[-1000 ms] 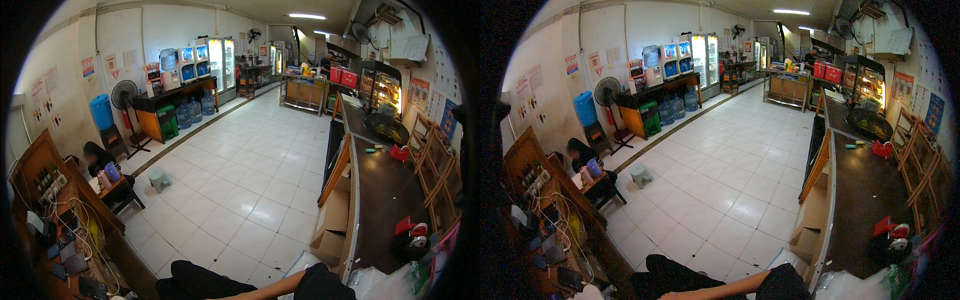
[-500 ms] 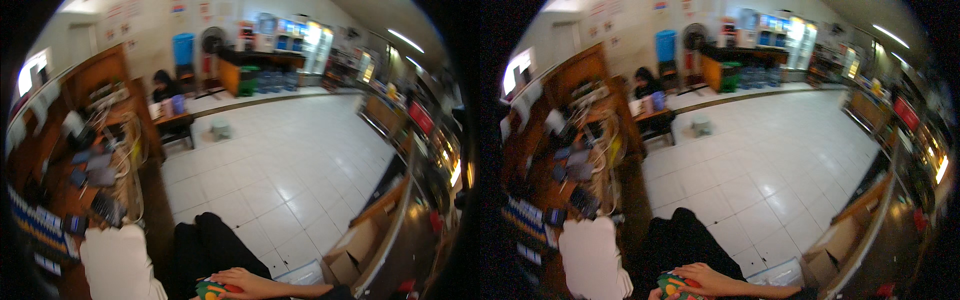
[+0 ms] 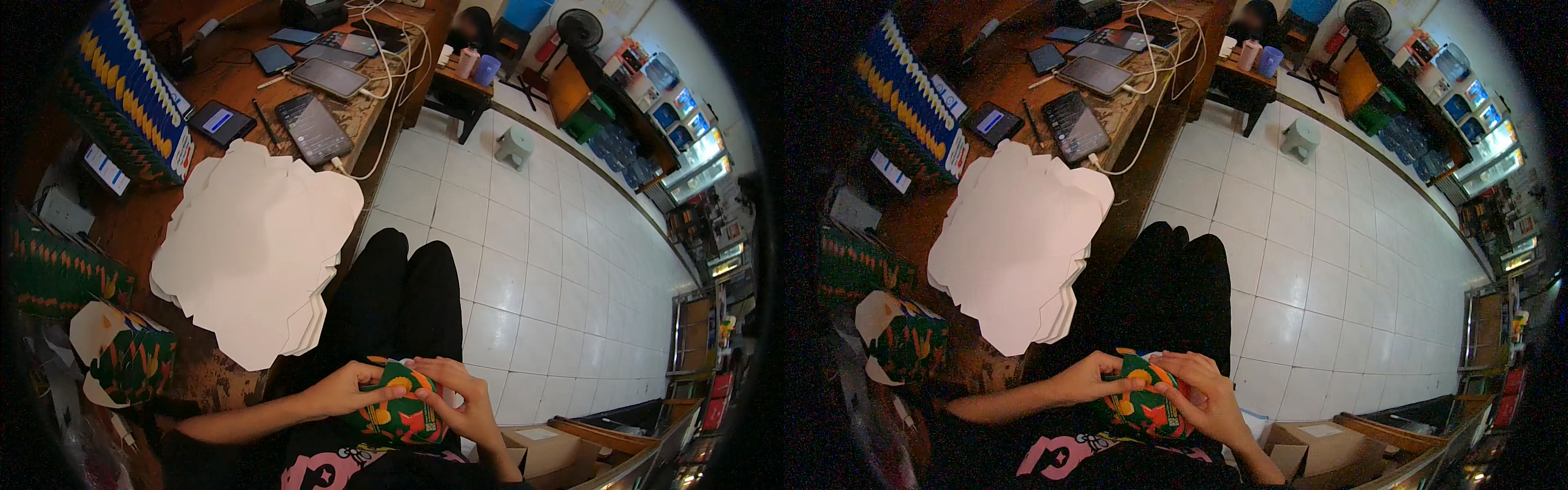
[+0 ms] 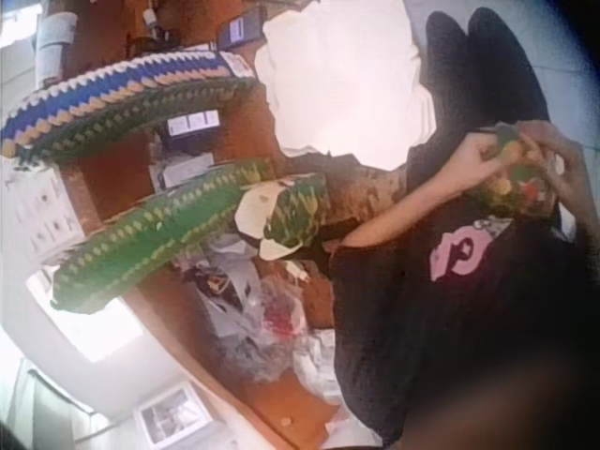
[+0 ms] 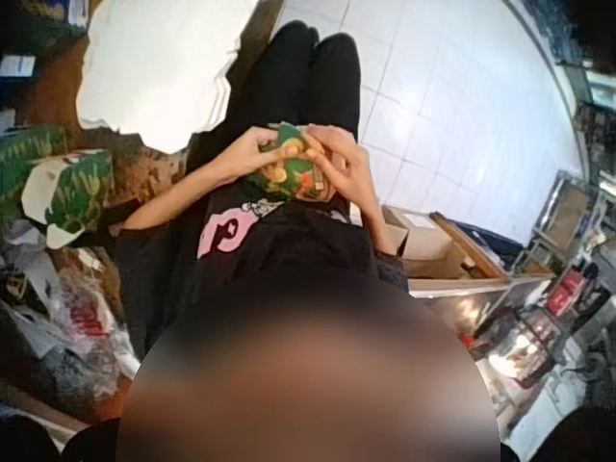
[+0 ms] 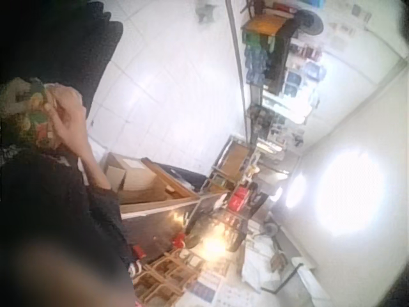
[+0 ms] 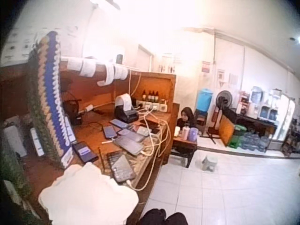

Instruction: The person assembles colorful printed cardboard boxes by folding and interlocking the flaps. They repeatedly pick up flat pieces, fold them into box shapes, and place the finished boxes into a stack on the table.

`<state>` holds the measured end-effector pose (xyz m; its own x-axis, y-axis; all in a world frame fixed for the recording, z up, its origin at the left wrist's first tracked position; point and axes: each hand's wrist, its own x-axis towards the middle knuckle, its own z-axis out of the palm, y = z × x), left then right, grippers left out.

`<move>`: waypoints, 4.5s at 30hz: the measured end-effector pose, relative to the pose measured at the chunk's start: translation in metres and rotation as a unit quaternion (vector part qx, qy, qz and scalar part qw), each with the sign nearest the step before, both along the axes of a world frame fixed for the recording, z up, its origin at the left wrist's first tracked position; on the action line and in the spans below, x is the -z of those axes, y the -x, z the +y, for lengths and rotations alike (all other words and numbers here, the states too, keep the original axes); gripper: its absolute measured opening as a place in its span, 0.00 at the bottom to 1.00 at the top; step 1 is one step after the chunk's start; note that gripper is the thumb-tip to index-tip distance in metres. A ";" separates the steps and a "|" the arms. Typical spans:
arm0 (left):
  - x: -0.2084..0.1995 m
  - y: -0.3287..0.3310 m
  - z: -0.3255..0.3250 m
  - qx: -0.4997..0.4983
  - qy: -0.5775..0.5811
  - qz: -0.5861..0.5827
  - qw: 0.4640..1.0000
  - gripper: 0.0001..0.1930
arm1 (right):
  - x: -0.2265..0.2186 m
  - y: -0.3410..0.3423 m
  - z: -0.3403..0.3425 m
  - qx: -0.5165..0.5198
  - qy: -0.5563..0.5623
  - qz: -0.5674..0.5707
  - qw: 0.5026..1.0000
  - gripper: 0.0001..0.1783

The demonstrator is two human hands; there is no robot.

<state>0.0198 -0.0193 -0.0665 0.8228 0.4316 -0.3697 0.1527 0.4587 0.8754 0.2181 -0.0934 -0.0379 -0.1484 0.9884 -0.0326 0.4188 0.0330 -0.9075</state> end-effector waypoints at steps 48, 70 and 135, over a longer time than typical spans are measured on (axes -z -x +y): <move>0.008 -0.003 -0.009 -0.039 0.284 -0.038 0.957 0.23 | -0.006 -0.026 -0.010 -0.161 -0.070 -0.161 0.971 0.20; 0.003 0.001 -0.003 0.099 -0.084 -0.052 0.990 0.22 | 0.012 -0.026 0.007 -0.147 0.246 0.294 0.912 0.44; -0.043 0.259 -0.092 -0.624 -0.328 0.125 0.698 0.47 | -0.077 0.270 0.170 -0.435 -0.088 0.164 0.881 0.45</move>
<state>-0.2389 -0.1112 -0.0233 -0.4011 0.8982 0.1797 0.1774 -0.1163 0.9773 -0.0515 0.0771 0.0393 -0.8250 0.4816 0.2957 -0.1184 0.3643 -0.9237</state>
